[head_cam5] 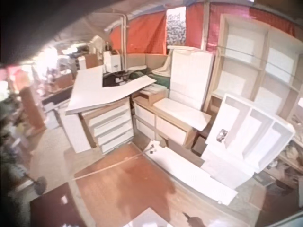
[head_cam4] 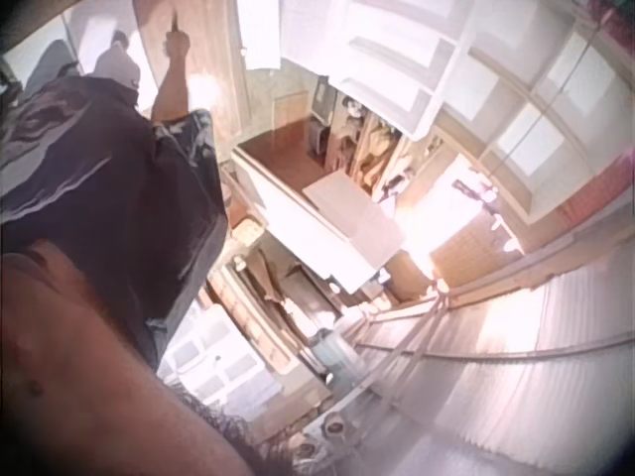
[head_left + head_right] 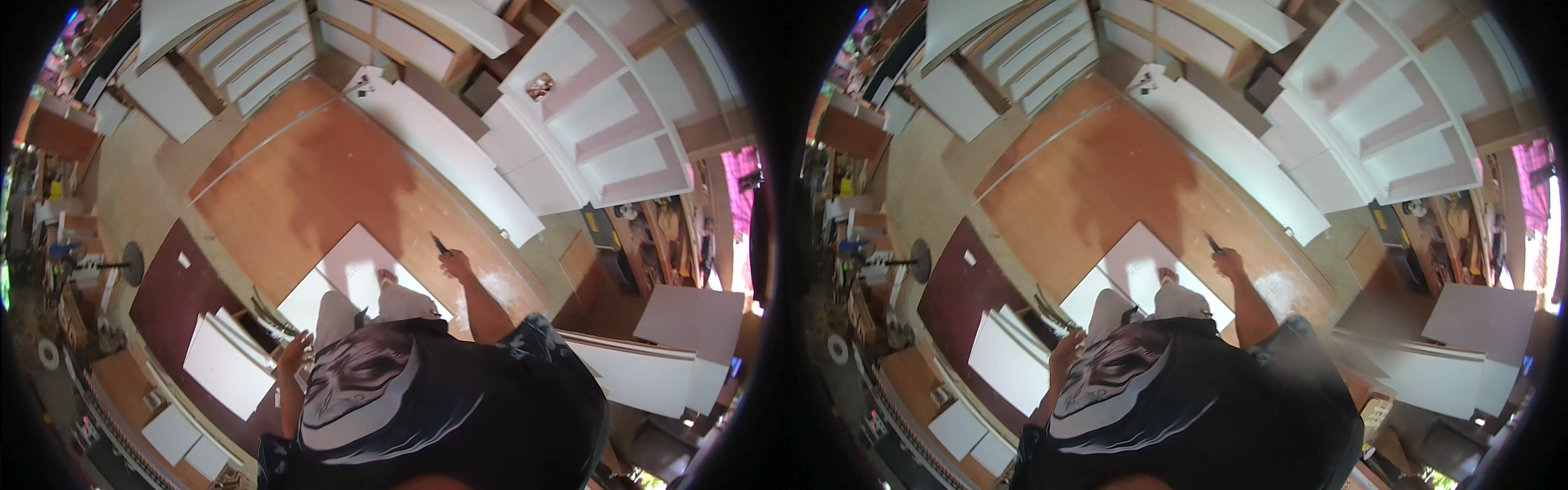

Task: The person measures and marks a large white panel using a metal ruler and a utility knife, then cuts along the marked line. They handle the cut pieces and place them on the floor, then repeat the process on another panel.

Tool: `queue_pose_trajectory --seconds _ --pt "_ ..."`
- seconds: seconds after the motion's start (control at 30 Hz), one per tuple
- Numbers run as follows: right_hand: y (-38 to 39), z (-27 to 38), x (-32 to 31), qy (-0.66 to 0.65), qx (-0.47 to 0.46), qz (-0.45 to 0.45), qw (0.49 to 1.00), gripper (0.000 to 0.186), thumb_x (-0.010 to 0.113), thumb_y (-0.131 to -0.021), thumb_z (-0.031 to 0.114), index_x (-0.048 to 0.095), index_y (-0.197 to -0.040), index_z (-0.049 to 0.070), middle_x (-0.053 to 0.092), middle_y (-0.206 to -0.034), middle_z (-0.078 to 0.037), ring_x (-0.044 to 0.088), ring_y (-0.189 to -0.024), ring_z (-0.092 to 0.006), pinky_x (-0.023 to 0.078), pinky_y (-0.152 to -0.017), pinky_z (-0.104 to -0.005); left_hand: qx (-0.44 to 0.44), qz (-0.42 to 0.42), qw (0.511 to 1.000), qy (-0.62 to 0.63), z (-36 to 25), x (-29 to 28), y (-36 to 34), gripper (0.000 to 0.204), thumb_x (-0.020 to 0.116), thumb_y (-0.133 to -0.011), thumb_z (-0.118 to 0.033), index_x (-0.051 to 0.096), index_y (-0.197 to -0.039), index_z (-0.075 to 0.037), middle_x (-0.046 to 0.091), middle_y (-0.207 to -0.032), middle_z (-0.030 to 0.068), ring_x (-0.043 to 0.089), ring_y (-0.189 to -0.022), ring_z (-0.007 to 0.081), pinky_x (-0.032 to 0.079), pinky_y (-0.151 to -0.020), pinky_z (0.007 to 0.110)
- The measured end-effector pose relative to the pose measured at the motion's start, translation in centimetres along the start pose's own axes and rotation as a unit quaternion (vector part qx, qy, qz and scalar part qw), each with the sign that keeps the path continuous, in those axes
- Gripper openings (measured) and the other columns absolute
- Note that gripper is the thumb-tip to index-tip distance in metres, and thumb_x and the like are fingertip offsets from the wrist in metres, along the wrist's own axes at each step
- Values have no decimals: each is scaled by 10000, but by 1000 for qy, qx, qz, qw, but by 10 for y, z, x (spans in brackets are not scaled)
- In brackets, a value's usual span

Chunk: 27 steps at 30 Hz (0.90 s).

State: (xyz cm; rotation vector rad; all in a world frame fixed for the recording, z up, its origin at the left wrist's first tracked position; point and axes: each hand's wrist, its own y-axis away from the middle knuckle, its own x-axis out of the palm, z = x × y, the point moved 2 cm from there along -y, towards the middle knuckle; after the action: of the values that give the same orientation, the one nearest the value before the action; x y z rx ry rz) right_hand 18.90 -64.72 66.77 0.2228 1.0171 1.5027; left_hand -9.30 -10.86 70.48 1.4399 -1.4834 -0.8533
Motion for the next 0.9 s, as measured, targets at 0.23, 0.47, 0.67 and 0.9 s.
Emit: queue_pose_trajectory --seconds 0.23,0.47,0.67,0.9 --pt "-52 87 31 259 -65 -35 963 336 667 -827 265 708 -1092 62 743 -1086 -213 712 -1047 -403 566 -898 -503 7 1 999 -34 9 -3 -21 704 637 -1016 -478 403 -1578 -124 532 -1462 68 574 -1134 293 484 -905 444" --pt "-46 175 100 329 -64 -6 942 475 652 -882 394 686 -1191 35 718 -1148 -267 686 -1129 -426 547 -985 -510 46 -13 993 111 19 -28 -65 747 688 -976 -473 428 -1549 -70 541 -1450 98 530 -1255 294 455 -991 467" --pt "-106 270 158 341 -158 86 923 394 655 -822 395 759 -914 27 740 -730 -157 757 -734 -332 602 -766 -442 53 -44 945 320 -71 -41 -53 860 740 -937 -476 351 -1597 -85 467 -1534 101 470 -1363 311 432 -1046 502" --pt "-175 390 256 499 -233 135 824 451 725 -805 494 781 -860 50 745 -805 -198 739 -840 -398 569 -788 -492 16 -107 925 364 -102 -66 -73 790 710 -978 -460 350 -1608 -145 526 -1502 109 548 -1281 315 466 -1006 494"
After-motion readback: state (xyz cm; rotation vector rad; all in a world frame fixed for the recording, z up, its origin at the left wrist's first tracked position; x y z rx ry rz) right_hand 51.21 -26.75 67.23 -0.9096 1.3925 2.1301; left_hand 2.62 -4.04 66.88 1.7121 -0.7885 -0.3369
